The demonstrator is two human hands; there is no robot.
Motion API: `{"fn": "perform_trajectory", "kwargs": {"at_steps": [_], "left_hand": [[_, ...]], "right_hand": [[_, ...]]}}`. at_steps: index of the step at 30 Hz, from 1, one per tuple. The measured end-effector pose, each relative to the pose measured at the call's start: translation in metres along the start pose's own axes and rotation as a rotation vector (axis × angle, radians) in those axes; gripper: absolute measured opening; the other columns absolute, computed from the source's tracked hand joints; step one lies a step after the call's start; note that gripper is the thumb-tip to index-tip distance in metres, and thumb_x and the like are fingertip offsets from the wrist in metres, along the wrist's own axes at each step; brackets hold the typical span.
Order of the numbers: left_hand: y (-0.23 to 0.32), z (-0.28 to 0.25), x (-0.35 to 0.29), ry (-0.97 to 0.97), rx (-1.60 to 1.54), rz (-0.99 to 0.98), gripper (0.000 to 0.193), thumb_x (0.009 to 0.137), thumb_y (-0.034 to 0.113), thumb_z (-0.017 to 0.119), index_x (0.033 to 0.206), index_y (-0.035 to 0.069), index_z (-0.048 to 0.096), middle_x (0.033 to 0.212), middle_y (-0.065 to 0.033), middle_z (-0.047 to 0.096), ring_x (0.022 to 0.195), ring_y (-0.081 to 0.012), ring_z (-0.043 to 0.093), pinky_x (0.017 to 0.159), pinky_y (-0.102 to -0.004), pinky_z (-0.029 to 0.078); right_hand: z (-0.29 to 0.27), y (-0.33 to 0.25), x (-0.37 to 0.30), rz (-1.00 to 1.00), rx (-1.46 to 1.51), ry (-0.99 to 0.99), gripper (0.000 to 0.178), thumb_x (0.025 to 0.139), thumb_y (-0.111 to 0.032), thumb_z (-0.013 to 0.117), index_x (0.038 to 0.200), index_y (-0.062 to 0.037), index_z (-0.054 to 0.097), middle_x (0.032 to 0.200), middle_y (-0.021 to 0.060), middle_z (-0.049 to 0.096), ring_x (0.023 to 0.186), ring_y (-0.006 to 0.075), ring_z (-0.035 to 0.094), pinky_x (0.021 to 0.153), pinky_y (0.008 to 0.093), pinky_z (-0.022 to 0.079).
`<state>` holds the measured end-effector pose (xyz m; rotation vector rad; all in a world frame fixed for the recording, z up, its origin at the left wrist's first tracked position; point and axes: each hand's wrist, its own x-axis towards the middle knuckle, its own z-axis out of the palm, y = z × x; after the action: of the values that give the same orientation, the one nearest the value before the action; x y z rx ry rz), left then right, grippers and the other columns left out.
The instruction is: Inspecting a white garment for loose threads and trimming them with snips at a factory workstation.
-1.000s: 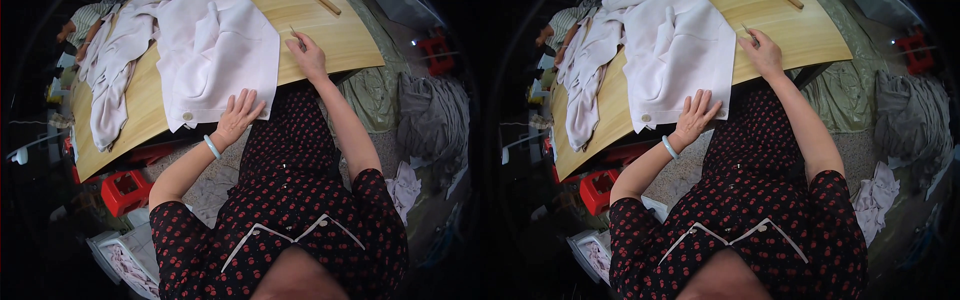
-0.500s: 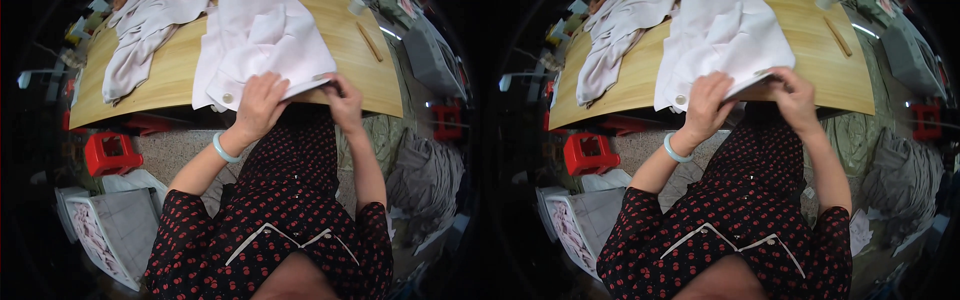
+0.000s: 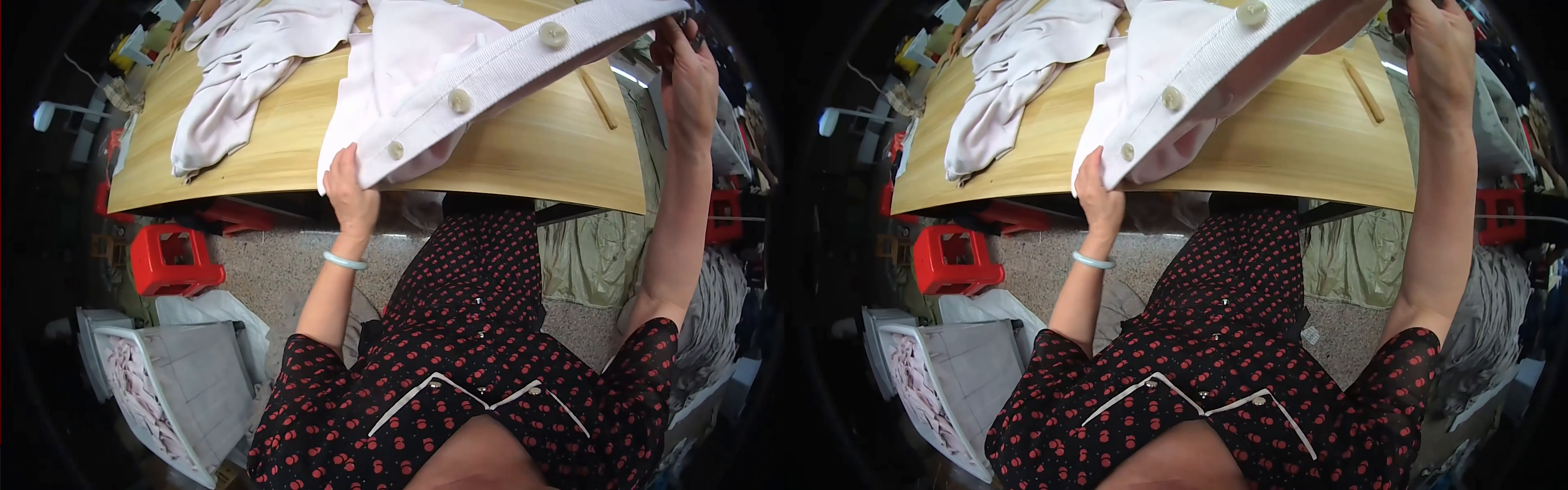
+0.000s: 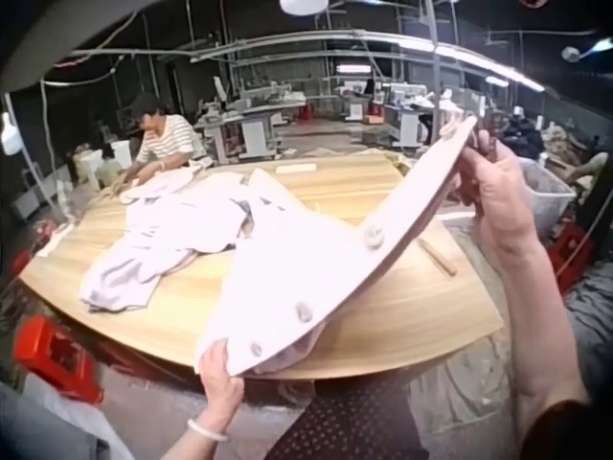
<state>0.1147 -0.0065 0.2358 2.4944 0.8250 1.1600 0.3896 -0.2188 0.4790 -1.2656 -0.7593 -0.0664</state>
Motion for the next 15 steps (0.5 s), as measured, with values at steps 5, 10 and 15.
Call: {"fn": "perform_trajectory", "kwargs": {"at_steps": [5, 10, 15], "left_hand": [[-0.042, -0.010, 0.066, 0.052, -0.840, -0.538, 0.043, 0.070, -0.015, 0.033, 0.108, -0.005, 0.051, 0.091, -0.0135, 0.058, 0.083, -0.0215, 0.057, 0.077, -0.0290, 0.045], [-0.080, -0.112, 0.237, 0.076, 0.061, 0.152, 0.039, 0.073, -0.007, 0.029, 0.103, -0.010, 0.054, 0.099, -0.0200, 0.059, 0.090, -0.0226, 0.058, 0.080, -0.0296, 0.046], [-0.001, -0.161, 0.293, 0.358, -0.353, 0.080, 0.020, 0.077, 0.007, 0.051, 0.094, -0.002, 0.059, 0.088, -0.0122, 0.061, 0.077, -0.0220, 0.057, 0.070, -0.0324, 0.047]], "right_hand": [[0.019, -0.014, 0.004, 0.040, -0.141, 0.046, 0.006, 0.083, -0.019, 0.057, 0.080, -0.0138, 0.054, 0.059, -0.0068, 0.047, 0.047, 0.0019, 0.039, 0.042, 0.0175, 0.027], [-0.010, -0.035, 0.027, -0.058, -0.205, 0.034, 0.011, 0.084, -0.022, 0.057, 0.078, -0.0131, 0.054, 0.057, -0.0072, 0.044, 0.043, 0.0024, 0.033, 0.040, 0.0179, 0.026], [-0.007, -0.047, 0.027, -0.127, -0.175, 0.215, 0.008, 0.085, -0.018, 0.055, 0.082, -0.0118, 0.056, 0.060, -0.0081, 0.045, 0.045, 0.0019, 0.034, 0.041, 0.0179, 0.025]]}}
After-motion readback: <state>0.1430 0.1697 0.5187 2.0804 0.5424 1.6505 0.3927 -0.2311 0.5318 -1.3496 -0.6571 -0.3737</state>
